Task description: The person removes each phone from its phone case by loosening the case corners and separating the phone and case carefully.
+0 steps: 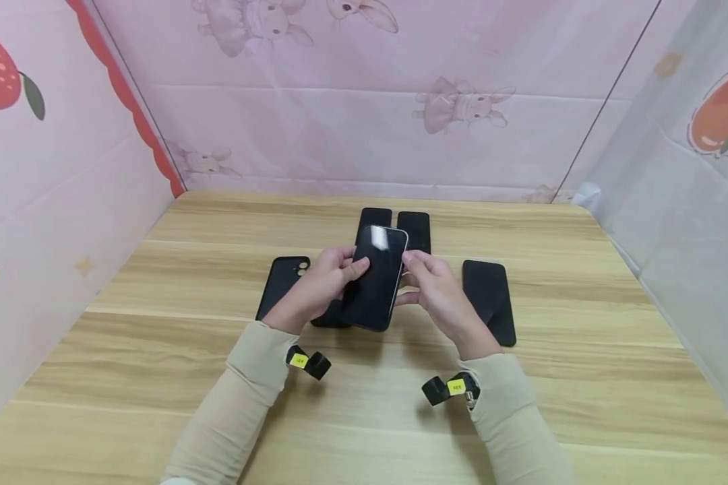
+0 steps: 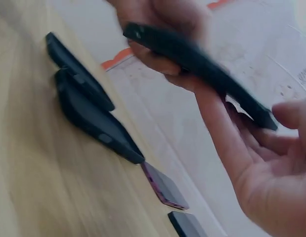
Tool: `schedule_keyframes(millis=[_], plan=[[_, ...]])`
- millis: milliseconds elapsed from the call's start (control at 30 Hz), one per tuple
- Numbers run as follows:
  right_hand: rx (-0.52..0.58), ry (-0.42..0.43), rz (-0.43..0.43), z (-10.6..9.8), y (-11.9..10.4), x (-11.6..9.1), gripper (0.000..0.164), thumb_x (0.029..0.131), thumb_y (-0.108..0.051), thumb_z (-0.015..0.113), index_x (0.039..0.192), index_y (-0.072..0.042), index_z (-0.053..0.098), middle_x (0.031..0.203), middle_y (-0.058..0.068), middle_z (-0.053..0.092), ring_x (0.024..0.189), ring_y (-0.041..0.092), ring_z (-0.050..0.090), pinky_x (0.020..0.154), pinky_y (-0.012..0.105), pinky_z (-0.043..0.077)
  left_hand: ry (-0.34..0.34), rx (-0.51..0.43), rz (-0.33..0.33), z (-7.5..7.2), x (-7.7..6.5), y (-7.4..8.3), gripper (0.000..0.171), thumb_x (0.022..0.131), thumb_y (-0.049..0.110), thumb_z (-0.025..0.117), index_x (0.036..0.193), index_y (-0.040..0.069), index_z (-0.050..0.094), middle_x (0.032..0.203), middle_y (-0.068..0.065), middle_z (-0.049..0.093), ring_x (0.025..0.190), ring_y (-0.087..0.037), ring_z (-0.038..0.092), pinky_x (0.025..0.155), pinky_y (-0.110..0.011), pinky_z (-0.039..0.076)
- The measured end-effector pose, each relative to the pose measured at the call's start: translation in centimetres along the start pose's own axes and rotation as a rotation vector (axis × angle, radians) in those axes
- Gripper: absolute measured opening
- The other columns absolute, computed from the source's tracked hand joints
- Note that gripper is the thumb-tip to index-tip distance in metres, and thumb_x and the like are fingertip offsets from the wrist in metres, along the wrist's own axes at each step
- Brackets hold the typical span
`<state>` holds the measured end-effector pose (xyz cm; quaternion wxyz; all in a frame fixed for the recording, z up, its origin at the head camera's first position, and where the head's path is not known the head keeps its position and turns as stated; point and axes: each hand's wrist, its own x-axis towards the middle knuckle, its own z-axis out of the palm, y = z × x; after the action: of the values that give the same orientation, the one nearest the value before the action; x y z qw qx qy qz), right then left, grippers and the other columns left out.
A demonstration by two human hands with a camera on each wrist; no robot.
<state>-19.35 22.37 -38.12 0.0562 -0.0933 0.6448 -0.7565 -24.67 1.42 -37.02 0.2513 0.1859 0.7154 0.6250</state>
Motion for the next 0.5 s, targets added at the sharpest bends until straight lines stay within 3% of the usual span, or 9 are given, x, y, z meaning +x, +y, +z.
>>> schedule_keyframes(millis=[67,167,400,500], plan=[[-0.012,0.045,0.017,0.3,0.2,0.1,0.044,0.106,-0.039,0.041,0.129,-0.005,0.057,0.112,-0.001,0.068,0.089,0.015,0.069,0.07,0.036,0.061,0.008,0.03,-0.016,0.0,-0.1,0.1,0.025,0.104,0.023,0.051,0.119,0.003,0.057,0.1,-0.012,0.071,0.083,-0.018,0.071,0.071,-0.039,0.062],[0.019,0.105,0.026,0.5,0.2,0.1,0.043,0.105,-0.043,0.04,0.121,-0.008,0.061,0.105,-0.001,0.068,0.081,0.014,0.067,0.059,0.032,0.058,-0.035,0.03,-0.035,0.0,-0.2,0.2,0.022,0.104,0.02,0.051,0.114,0.002,0.058,0.09,-0.009,0.069,0.079,-0.017,0.069,0.07,-0.039,0.062],[0.184,0.018,-0.041,0.9,0.0,0.1,0.043,0.107,-0.044,0.034,0.1,-0.012,0.062,0.076,0.0,0.062,0.057,0.015,0.056,0.047,0.028,0.048,-0.14,-0.064,-0.012,0.0,-0.1,-0.1,0.021,0.105,0.017,0.047,0.113,0.0,0.055,0.086,-0.003,0.063,0.078,-0.013,0.063,0.066,-0.03,0.057],[0.174,0.074,-0.069,1.3,0.0,0.0,0.043,0.108,-0.04,0.033,0.091,-0.012,0.06,0.07,-0.001,0.058,0.05,0.014,0.051,0.043,0.026,0.045,-0.164,-0.09,-0.002,0.0,-0.3,0.0,0.021,0.105,0.016,0.047,0.115,0.0,0.055,0.089,-0.003,0.064,0.079,-0.013,0.065,0.067,-0.03,0.058]])
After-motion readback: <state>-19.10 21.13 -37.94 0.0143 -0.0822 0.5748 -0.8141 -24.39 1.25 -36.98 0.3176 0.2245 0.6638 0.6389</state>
